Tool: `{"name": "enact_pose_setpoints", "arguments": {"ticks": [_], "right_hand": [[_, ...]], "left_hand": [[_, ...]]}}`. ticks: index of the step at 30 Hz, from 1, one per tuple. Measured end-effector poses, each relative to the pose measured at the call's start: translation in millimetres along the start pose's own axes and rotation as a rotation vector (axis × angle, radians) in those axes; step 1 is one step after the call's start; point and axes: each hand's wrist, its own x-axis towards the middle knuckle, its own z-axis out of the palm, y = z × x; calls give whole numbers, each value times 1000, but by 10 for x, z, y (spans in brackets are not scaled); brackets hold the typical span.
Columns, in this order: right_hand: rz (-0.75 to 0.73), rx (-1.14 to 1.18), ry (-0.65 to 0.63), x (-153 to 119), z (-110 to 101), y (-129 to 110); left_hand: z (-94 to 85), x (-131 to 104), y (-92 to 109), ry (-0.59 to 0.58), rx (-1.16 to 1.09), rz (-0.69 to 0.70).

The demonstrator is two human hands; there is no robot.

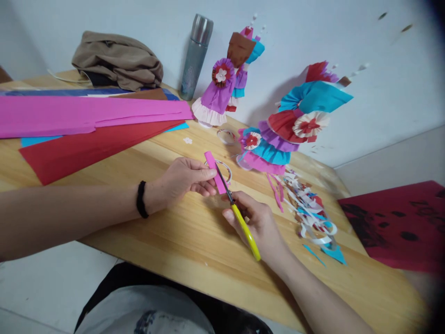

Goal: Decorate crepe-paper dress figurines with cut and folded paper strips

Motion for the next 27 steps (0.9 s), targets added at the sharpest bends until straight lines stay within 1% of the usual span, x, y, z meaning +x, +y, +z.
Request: {"name": "enact_pose_setpoints", "arguments": {"ticks": [9, 16, 18, 22, 24, 27], "right_hand": [[-4, -25, 17, -3, 0, 19], [5, -23, 26, -5, 8, 24], [20, -6, 18, -8, 14, 34], [48, 51, -40, -24, 11, 44], [28, 75, -61, -32, 1, 37], [-9, 88, -56, -35, -15, 16]], "left_hand": [[-17, -8, 20, -38, 3, 26], [-7, -1, 95, 27, -3, 74], [-7, 2, 101, 34, -4, 74], [-14, 1, 88, 24, -9, 79], [-21, -1, 78, 3, -7, 89], [-23, -9, 69, -5, 8, 87]]}}
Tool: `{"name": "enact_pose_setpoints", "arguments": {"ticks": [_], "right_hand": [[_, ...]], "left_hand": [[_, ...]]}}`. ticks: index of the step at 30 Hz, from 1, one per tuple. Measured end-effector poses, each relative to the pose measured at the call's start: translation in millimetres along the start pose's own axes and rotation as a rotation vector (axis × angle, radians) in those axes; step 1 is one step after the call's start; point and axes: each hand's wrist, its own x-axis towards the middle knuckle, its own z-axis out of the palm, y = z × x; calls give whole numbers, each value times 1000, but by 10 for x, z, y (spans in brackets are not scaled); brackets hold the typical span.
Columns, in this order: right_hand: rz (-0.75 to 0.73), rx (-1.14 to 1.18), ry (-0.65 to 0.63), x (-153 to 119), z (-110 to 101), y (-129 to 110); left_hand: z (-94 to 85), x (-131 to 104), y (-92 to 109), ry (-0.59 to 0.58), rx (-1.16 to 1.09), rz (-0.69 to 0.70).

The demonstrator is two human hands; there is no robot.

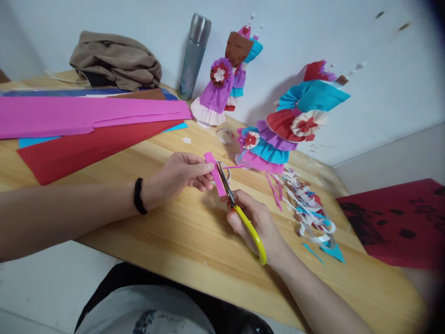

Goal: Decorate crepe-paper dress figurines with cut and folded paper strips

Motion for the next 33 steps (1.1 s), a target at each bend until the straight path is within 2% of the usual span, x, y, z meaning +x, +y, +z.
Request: {"name": "enact_pose_setpoints", "arguments": {"ticks": [13, 18, 26, 33], "right_hand": [[18, -60, -36, 8, -12, -55], [16, -60, -16, 8, -4, -49], [52, -74, -29, 3, 17, -59], [6, -112, 15, -6, 25, -15]], "left_hand": [[44, -12, 28, 43, 3, -14], [62, -23, 55, 77, 78, -27], [68, -20, 43, 47, 79, -30], [48, -16, 24, 38, 56, -38]]}}
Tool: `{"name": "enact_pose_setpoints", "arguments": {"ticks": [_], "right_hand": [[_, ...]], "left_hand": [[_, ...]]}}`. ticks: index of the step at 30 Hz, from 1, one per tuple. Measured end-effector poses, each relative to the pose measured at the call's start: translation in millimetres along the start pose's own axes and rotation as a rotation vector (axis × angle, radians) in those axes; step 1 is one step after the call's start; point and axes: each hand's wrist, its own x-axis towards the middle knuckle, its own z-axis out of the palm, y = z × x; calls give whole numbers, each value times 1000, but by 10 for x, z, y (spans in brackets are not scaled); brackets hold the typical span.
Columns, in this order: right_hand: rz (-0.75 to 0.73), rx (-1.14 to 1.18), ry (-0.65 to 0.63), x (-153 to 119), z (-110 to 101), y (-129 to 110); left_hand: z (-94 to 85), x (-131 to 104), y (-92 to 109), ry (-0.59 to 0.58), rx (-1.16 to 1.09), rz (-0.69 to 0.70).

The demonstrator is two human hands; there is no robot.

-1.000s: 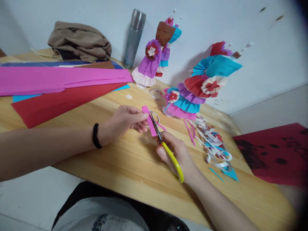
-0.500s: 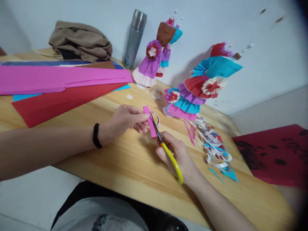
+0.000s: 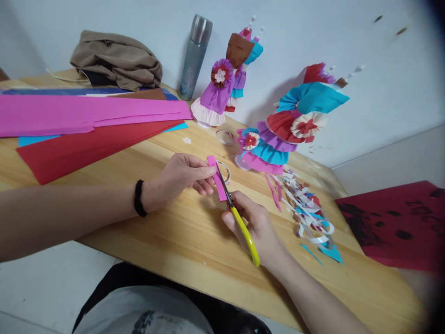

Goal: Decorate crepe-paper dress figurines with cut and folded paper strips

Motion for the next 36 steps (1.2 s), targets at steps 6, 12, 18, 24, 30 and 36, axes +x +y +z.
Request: {"name": "enact_pose_setpoints", "arguments": {"ticks": [6, 12, 18, 24, 30, 36], "right_hand": [[-39, -16, 32, 9, 32, 29], [-58, -21, 41, 2, 36, 40], [-72, -30, 67, 7, 42, 47], [-15, -29, 16, 8, 13, 21], [22, -7, -26, 19, -29, -46], [3, -19, -7, 23, -27, -54]], "left_hand": [[-9, 10, -17, -6, -17, -15], [-24, 18, -34, -13, -30, -19], [-39, 27, -48, -40, -49, -17], [-27, 31, -34, -27, -55, -35], [-15, 16, -19, -48, -40, -59], [2, -2, -38, -61, -18, -80]]}}
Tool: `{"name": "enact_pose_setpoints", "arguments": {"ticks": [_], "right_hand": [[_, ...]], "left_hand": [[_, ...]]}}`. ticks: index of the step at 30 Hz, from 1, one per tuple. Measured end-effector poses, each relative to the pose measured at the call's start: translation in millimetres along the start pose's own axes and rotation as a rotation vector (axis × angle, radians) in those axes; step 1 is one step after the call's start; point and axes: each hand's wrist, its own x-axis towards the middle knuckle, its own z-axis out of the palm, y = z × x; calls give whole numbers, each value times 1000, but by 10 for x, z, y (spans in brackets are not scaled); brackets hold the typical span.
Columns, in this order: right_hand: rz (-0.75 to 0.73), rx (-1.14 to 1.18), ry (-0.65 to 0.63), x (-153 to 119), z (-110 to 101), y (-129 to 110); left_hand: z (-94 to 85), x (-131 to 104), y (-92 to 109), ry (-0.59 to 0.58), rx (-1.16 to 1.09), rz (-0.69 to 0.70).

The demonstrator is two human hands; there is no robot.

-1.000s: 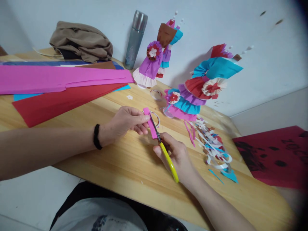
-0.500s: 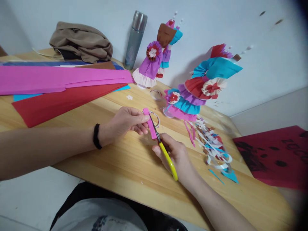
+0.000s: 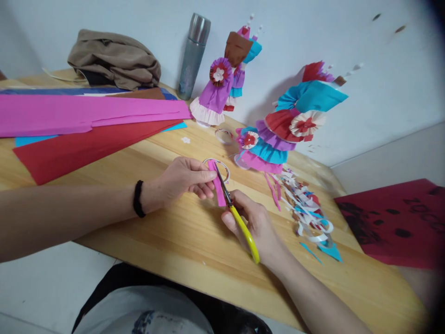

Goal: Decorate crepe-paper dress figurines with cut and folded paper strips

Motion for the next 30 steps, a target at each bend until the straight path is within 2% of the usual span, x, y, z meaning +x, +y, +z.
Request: {"name": "enact_pose_setpoints", "arguments": {"ticks": [19, 30], "right_hand": [[-73, 27, 55, -8, 70, 81], [-25, 46, 20, -10, 65, 68]], "left_hand": [[11, 0, -20, -16, 3, -9], [-1, 15, -38, -15, 23, 14]]}}
